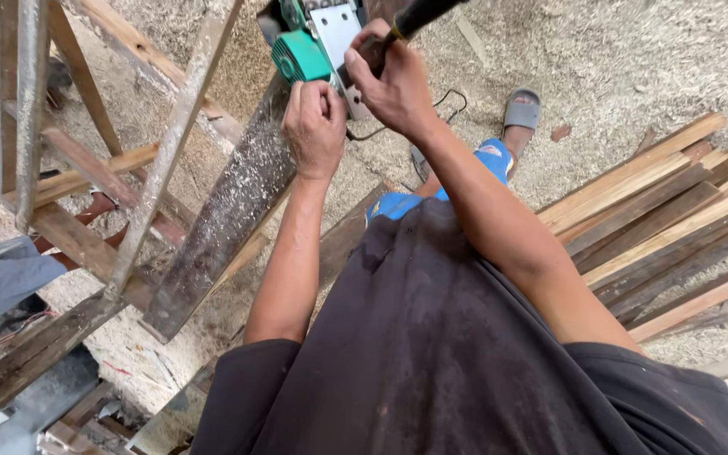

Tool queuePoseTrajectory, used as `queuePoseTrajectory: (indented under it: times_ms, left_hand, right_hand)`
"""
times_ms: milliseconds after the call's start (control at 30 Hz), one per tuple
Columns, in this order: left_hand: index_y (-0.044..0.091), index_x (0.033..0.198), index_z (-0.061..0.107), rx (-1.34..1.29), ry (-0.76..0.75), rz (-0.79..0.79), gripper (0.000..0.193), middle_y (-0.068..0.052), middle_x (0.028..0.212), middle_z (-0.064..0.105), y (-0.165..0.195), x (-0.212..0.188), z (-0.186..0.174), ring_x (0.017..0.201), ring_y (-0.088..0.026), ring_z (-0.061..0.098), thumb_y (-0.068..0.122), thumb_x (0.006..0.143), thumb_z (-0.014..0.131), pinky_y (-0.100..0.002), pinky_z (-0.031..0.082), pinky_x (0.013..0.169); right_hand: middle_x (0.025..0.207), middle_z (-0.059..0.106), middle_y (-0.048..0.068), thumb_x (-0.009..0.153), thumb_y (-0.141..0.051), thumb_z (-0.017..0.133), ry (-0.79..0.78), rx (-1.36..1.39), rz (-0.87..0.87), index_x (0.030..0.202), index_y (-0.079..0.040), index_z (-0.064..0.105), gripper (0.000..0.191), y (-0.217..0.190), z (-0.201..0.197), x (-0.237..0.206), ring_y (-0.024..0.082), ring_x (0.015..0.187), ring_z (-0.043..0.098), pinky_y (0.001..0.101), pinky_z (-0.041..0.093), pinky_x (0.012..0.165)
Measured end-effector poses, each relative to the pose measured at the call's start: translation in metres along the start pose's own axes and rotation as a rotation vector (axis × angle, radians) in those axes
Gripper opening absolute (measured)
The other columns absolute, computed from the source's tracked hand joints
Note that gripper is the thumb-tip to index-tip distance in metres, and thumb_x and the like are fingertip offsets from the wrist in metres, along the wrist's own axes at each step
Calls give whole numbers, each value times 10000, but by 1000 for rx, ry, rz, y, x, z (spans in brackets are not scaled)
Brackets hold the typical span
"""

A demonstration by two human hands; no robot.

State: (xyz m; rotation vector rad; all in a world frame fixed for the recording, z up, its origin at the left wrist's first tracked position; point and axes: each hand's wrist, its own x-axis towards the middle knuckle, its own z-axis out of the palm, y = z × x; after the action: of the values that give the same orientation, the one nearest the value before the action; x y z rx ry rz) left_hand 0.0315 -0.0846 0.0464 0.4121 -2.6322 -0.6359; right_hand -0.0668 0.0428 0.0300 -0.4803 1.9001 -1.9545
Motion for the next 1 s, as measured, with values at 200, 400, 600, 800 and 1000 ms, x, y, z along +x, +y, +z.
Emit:
queuePoseTrajectory:
  times_ms: [200,400,600,800,1000]
  left_hand:
    - [34,963,661,-17,-6,-15,59,-110,863,622,11,-2,-8,691,-267,648,79,975,698,-418,505,616]
    - [38,1067,697,-10,-6,6,95,-111,936,714,13,7,-8,780,-279,733,101,998,679,-388,578,673]
    - [47,992,661,45,-33,15,81,-119,899,661,3,11,-6,784,-315,694,110,960,701,-431,553,693]
    - [120,885,609,-103,183,72,177,-117,801,571,-26,11,-9,711,-322,596,250,900,728,-452,496,658]
    - [96,837,569,-48,66,-114,219,-56,791,571,-64,-37,-48,643,-213,616,241,953,685,-378,507,575]
  right_hand:
    - [703,586,31,1042,-145,701,98,-82,-66,1037,-59,606,128,5,12,-1,127,634,564,295,445,591]
    - [747,629,34,1043,-131,690,150,-41,-115,1034,-40,584,140,-3,14,-1,103,662,601,274,484,603]
    - [786,658,43,1032,-113,677,118,-12,-68,1036,-33,585,122,30,20,0,87,697,628,269,508,623]
    - [722,620,79,1038,-125,683,-162,-356,-75,859,-17,651,211,46,27,-3,146,656,570,339,433,602]
    - [942,698,148,1124,-80,653,-157,68,79,1163,66,586,166,1,48,-29,174,749,694,294,588,661]
